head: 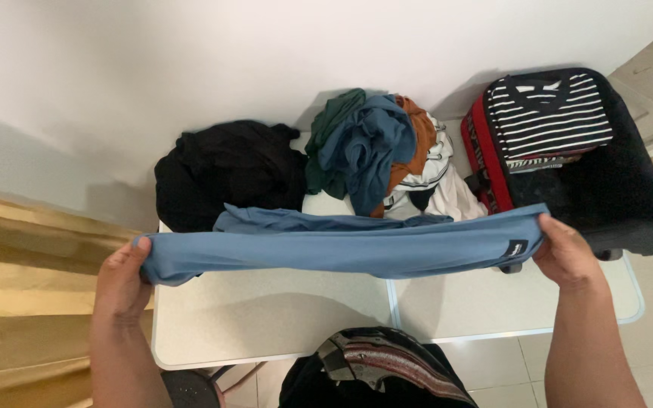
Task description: The person folds a blue shirt and a black shirt on a table and places them into an open suitcase.
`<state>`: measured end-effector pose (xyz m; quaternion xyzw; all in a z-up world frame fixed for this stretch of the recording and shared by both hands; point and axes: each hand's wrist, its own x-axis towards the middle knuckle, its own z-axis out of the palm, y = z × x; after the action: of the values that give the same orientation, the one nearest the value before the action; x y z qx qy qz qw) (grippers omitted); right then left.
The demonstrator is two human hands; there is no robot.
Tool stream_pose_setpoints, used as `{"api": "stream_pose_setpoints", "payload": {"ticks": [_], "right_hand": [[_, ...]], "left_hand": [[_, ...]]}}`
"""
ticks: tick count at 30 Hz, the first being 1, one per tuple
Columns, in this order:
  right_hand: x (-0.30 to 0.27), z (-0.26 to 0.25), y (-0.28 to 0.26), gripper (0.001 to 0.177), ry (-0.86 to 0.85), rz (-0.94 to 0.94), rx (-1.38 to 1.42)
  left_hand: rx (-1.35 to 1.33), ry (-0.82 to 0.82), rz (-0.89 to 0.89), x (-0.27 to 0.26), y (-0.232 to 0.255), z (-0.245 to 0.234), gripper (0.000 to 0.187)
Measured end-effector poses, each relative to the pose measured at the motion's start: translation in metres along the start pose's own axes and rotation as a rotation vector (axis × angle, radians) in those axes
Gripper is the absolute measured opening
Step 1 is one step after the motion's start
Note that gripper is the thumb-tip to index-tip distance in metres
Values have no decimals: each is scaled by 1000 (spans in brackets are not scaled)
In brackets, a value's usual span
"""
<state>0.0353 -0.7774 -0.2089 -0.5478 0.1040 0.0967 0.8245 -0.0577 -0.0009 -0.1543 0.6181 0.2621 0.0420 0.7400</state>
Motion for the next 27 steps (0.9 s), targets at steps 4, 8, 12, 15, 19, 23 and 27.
{"api": "stream_pose_setpoints", "payload": {"ticks": [4,8,12,15,19,23,27], "right_hand": [[5,15,22,54,-313,45,-180],[8,32,67,49,-163,299,-329],[19,28,55,39,-62,51,-128],[27,56,32,38,74,172,-332],[31,97,21,33,91,201,-693],[43,111,9,31,327,92,-521],[44,111,-7,26,353,-37,-277]], "left_hand": [[-173,-36,21,16,-10,4,39],[-185,-15,-72,24,-33,22,41],[-129,131,-140,17,-32,25,41],[-205,85,-114,17,-19,24,45],[-154,43,-36,17,-14,27,45],[-166,139,-13,13,-11,26,42],[-166,233,44,7,-1,14,40]]}}
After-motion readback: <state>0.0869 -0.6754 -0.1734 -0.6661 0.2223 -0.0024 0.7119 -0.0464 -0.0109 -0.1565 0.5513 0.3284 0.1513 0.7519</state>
